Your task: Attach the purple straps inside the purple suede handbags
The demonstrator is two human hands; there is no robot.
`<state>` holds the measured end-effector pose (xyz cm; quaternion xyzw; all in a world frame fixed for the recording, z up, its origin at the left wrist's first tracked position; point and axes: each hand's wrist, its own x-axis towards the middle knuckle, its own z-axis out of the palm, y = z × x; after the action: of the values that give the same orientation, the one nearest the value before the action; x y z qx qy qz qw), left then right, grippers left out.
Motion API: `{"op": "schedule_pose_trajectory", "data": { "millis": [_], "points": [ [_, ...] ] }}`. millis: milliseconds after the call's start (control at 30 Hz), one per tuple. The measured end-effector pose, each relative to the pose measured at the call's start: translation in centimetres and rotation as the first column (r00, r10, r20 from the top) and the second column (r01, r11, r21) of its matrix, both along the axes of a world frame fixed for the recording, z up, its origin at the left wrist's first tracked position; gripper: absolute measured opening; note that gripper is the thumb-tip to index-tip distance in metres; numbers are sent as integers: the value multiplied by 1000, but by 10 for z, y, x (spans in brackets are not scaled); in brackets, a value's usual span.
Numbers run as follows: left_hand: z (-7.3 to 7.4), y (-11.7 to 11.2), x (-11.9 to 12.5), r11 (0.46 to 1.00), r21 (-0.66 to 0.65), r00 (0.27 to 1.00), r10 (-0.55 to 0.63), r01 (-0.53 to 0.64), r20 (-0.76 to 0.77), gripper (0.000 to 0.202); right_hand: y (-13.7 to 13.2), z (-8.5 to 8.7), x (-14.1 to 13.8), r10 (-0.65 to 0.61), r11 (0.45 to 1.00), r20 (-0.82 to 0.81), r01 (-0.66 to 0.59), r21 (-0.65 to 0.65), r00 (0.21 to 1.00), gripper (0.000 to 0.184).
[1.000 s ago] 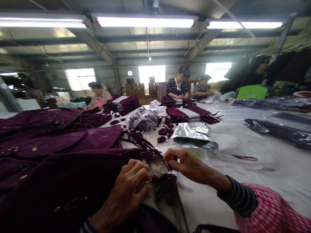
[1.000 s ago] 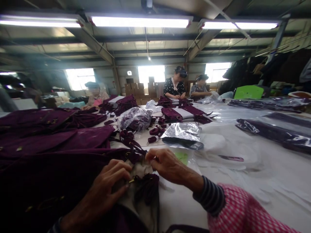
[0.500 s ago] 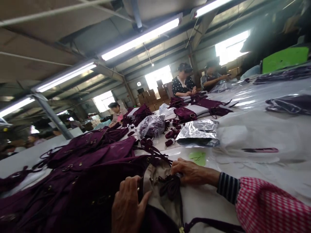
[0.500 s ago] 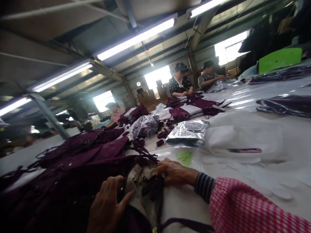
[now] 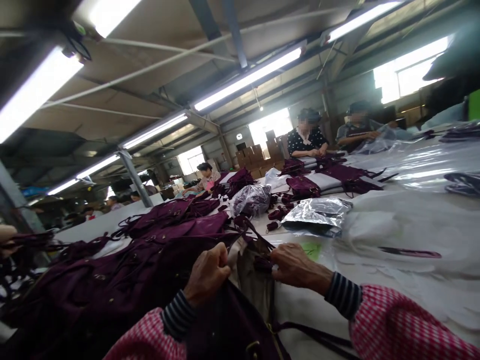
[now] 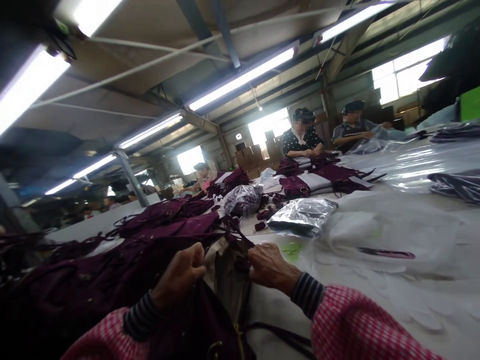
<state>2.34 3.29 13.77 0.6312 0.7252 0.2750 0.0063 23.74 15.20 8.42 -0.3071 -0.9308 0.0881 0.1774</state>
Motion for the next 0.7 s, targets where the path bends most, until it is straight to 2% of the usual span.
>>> {"op": "schedule_pose_trajectory", "data": {
  "millis": [67, 133, 233, 300, 367, 467, 567, 600, 633, 700],
  "points": [
    [12, 0, 8, 999, 10, 998, -38, 38, -48, 19, -5, 8, -15, -1, 1000, -35, 0, -24, 999, 11],
    [21, 6, 15, 998, 38, 998, -40, 42, -56, 20, -9, 13, -35, 7, 998, -85, -12, -60, 996, 23],
    [31, 20, 20, 994, 109, 1000, -7, 8, -11, 25, -17, 12, -68, 21, 986, -175, -50, -162, 984, 38],
    [35, 28, 19, 989, 150, 1000, 2, -6, 29, 29, -23, 4, -83, 83, 954, -234, -145, -262, 969, 28],
    [34, 33, 16, 987, 162, 998, -6, -5, 66, 31, -29, -7, -88, 189, 890, -301, -293, -350, 935, 18],
    [16, 35, 9, 989, 146, 993, -40, 24, 110, 29, -26, -20, -78, 296, 771, -383, -455, -445, 875, 17],
    [-20, 32, 3, 993, 67, 982, -107, 98, 157, 24, -6, -18, -54, 298, 678, -382, -476, -560, 875, 12],
    [-34, 31, 2, 990, 19, 977, -139, 137, 160, 22, 4, -15, -46, 277, 669, -365, -451, -591, 889, 13],
    [-48, 30, 3, 983, -28, 976, -175, 180, 131, 21, 15, -12, -39, 238, 683, -341, -406, -607, 909, 14],
    [-69, 29, 9, 957, -106, 962, -273, 269, -20, 13, 37, -5, -31, 122, 769, -297, -280, -575, 947, 17]
  ]
}}
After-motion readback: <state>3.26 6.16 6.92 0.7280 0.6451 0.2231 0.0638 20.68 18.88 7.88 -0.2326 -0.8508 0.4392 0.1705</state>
